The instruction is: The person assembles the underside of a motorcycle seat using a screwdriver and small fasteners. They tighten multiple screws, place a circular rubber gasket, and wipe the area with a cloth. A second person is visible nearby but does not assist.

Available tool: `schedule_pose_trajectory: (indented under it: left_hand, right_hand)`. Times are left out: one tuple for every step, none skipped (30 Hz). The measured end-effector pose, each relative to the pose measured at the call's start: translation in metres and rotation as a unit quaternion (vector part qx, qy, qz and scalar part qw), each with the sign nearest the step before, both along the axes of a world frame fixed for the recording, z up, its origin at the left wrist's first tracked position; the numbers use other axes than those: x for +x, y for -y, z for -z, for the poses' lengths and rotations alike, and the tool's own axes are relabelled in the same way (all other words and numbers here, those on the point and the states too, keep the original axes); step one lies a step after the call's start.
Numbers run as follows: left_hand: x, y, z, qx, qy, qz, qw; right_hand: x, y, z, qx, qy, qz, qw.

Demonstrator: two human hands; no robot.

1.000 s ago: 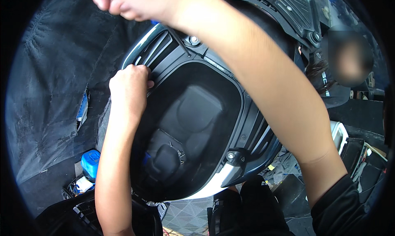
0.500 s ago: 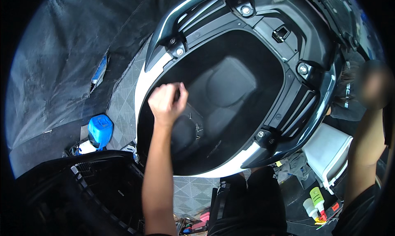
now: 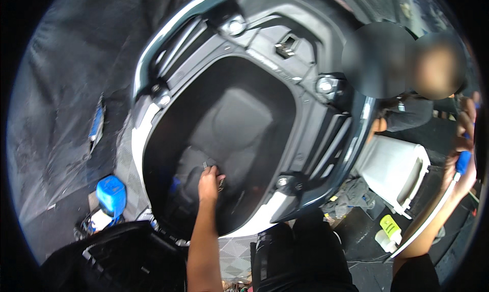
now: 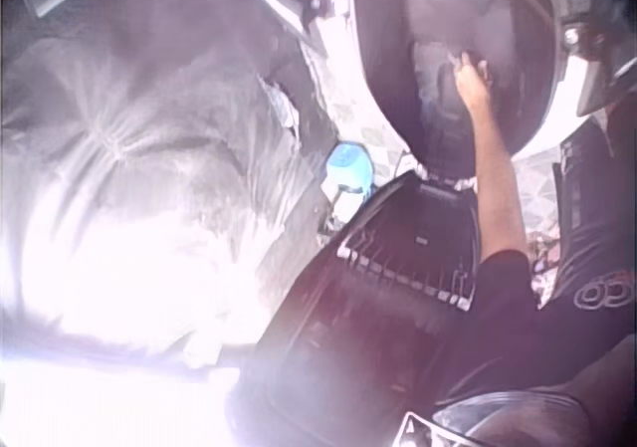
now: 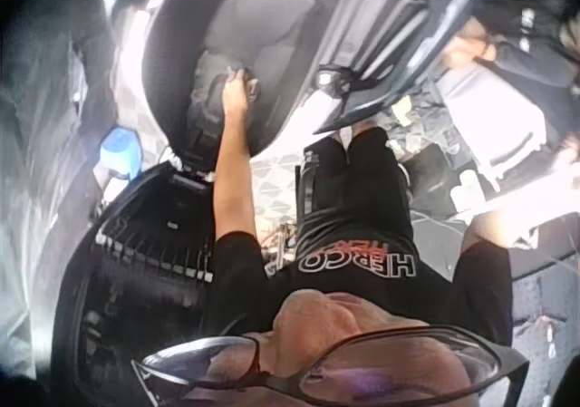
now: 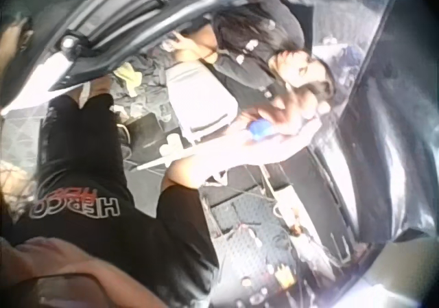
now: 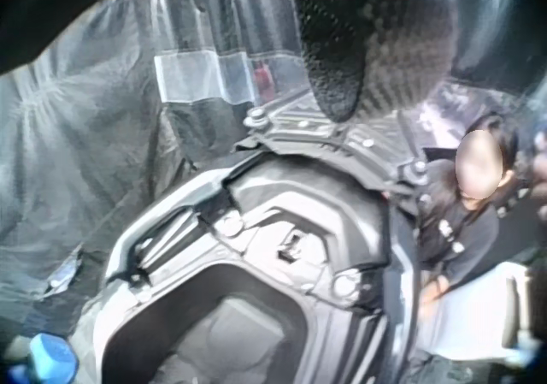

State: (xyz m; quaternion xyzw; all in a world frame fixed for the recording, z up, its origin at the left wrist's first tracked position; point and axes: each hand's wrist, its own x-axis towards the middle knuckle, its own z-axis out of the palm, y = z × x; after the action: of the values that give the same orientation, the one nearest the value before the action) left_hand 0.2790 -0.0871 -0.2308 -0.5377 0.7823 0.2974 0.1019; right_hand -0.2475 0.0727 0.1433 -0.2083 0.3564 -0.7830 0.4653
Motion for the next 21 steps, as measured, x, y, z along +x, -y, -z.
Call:
schedule_pose_trajectory:
  left_hand:
    - [-0.001,-0.001,0.004,0.001,-0.008,0.012,1.0]
    - [0.003,-0.004,0.001,-0.002,-0.004,0.01,1.0]
    - [0.001,-0.004,0.0,-0.005,-0.004,0.013,1.0]
    - [0.006,-0.004,0.002,-0.016,0.007,0.021,1.0]
    - [0.0,-0.002,0.0,-0.027,0.02,0.029,0.999]
    - [-0.005,-0.004,-0.004,-0.027,0.046,0.029,0.998]
    - [-0.008,-0.002,-0.008,-0.031,0.06,0.031,0.997]
    - [-0.009,0.0,-0.009,-0.035,0.076,0.031,0.996]
    - [-0.011,0.002,-0.011,-0.038,0.091,0.031,0.995]
    - [-0.013,0.005,-0.017,-0.039,0.092,-0.003,0.995]
    - [-0.008,0.01,-0.017,-0.064,0.062,-0.051,0.995]
    - [0.001,0.016,-0.016,-0.09,0.032,-0.099,0.991]
    - [0.008,0.022,-0.019,-0.117,0.002,-0.147,0.982]
    - [0.002,0.031,-0.03,-0.12,-0.045,-0.209,0.97]
    - [0.0,0.04,-0.044,-0.122,-0.092,-0.269,0.951]
    - [-0.002,0.046,-0.063,-0.093,-0.192,-0.314,0.925]
    - [-0.014,0.053,-0.092,-0.055,-0.268,-0.309,0.911]
    - [-0.032,0.056,-0.123,-0.032,-0.333,-0.344,0.877]
    - [-0.055,0.055,-0.155,-0.013,-0.395,-0.38,0.836]
    - [-0.088,0.052,-0.191,0.033,-0.449,-0.407,0.795]
    - [-0.12,0.045,-0.224,0.076,-0.497,-0.434,0.748]
  right_hand:
    - [0.005,-0.005,0.007,0.009,-0.039,0.072,0.997]
    - [0.01,-0.006,0.017,0.026,-0.075,0.138,0.987]
    - [0.017,-0.005,0.018,0.054,-0.071,0.175,0.98]
    - [0.02,-0.004,0.021,0.051,-0.069,0.174,0.981]
    - [0.023,-0.002,0.023,0.05,-0.065,0.173,0.981]
    - [0.027,0.001,0.022,0.052,-0.067,0.186,0.979]
    - [0.031,0.004,0.023,0.054,-0.064,0.197,0.977]
    - [0.034,0.007,0.022,0.052,-0.077,0.211,0.973]
    - [0.034,0.009,0.021,0.046,-0.098,0.218,0.97]
    - [0.035,0.013,0.02,0.041,-0.109,0.223,0.968]
    - [0.036,0.016,0.017,0.035,-0.119,0.228,0.966]
    - [0.035,0.018,0.016,0.003,-0.111,0.209,0.972]
    - [0.033,0.02,0.014,-0.031,-0.101,0.189,0.976]
    - [0.031,0.02,0.013,-0.062,-0.096,0.175,0.978]
    - [0.03,0.023,0.013,-0.068,-0.098,0.189,0.975]
    - [0.032,0.031,0.013,-0.076,-0.097,0.201,0.972]
    - [0.034,0.038,0.012,-0.081,-0.099,0.214,0.968]
    - [0.036,0.045,0.013,-0.064,-0.106,0.249,0.961]
    - [0.038,0.052,0.016,-0.058,-0.104,0.265,0.957]
    - [0.041,0.058,0.015,-0.058,-0.101,0.282,0.952]
    - [0.045,0.063,0.015,-0.058,-0.095,0.296,0.949]
